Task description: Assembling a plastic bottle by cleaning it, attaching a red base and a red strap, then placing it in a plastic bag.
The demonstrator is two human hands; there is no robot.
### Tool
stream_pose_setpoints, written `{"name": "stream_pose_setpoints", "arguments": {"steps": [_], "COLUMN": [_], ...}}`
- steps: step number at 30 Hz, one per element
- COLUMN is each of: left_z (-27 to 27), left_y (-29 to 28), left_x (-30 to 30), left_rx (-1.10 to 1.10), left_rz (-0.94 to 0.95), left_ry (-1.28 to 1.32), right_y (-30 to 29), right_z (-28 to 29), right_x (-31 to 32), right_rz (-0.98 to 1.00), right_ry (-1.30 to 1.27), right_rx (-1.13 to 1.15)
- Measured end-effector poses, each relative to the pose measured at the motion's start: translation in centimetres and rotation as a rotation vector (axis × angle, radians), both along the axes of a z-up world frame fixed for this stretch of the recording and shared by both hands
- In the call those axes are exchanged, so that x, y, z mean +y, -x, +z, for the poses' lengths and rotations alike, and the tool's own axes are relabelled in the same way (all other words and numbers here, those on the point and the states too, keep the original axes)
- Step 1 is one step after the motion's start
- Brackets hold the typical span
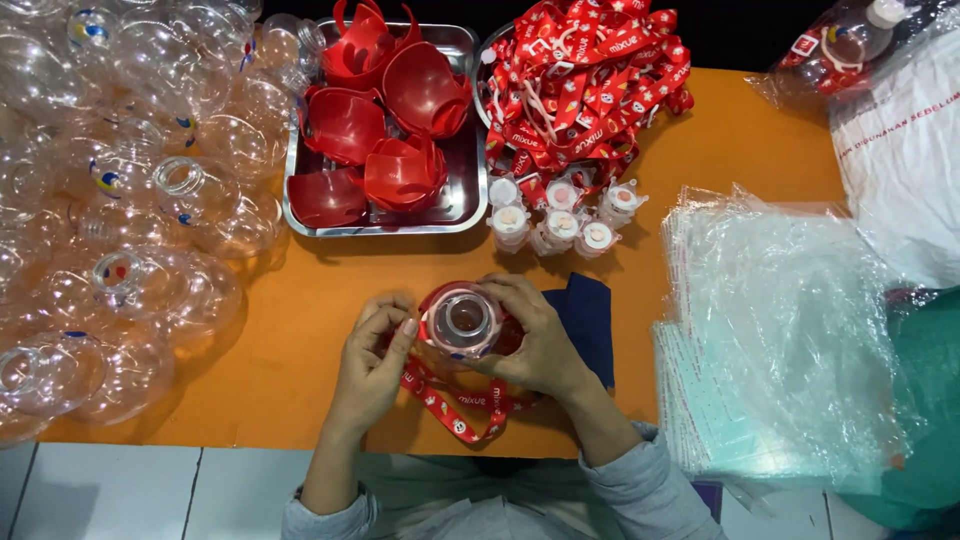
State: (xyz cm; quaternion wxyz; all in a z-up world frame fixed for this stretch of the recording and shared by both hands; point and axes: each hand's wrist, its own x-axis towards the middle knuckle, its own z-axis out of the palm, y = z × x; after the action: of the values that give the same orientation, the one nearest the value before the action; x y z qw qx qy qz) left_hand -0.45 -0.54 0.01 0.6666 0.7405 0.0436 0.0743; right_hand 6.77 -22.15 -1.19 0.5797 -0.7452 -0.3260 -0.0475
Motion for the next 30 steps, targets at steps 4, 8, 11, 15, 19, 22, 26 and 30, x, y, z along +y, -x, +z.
{"name": "stream_pose_setpoints", "arguments": {"steps": [4, 8, 11, 15, 19, 22, 26, 30], "left_z": [0.2, 0.0, 0.3, 0.2, -0.1, -0.3, -2.0, -3.4], "left_y": [-0.6, -1.2, -1.5, -1.2, -1.0, -0.8, -1.1, -1.4], "left_x": [-1.4, -2.2, -2.4, -2.3, -1.8, -1.2, 0.2, 2.2], "left_rx": [-0.138, -0.155, -0.159, -0.153, -0.18, -0.18, -0.155, -0.098], "left_rz": [-0.009, 0.044, 0.052, 0.035, 0.06, 0.071, 0.102, 0.122], "left_ry": [-0.011, -0.019, -0.039, -0.049, -0.038, -0.033, 0.012, 0.073], "right_y": [-0.1, 0.2, -0.2, 0.3, 0.4, 0.4, 0.4, -0.4], "right_z": [0.1, 0.4, 0.1, 1.1, 2.4, 2.5, 1.3, -0.1], "right_x": [0.0, 0.2, 0.0, -0.5, -1.9, -3.4, -5.9, -8.7], "right_rz": [-0.007, -0.019, -0.02, 0.0, 0.013, 0.017, -0.075, -0.082], "right_ry": [0.012, 0.039, 0.029, 0.044, 0.075, 0.108, 0.142, -0.097], "right_rx": [-0.044, -0.083, -0.064, -0.008, 0.116, 0.196, 0.411, 0.506]}}
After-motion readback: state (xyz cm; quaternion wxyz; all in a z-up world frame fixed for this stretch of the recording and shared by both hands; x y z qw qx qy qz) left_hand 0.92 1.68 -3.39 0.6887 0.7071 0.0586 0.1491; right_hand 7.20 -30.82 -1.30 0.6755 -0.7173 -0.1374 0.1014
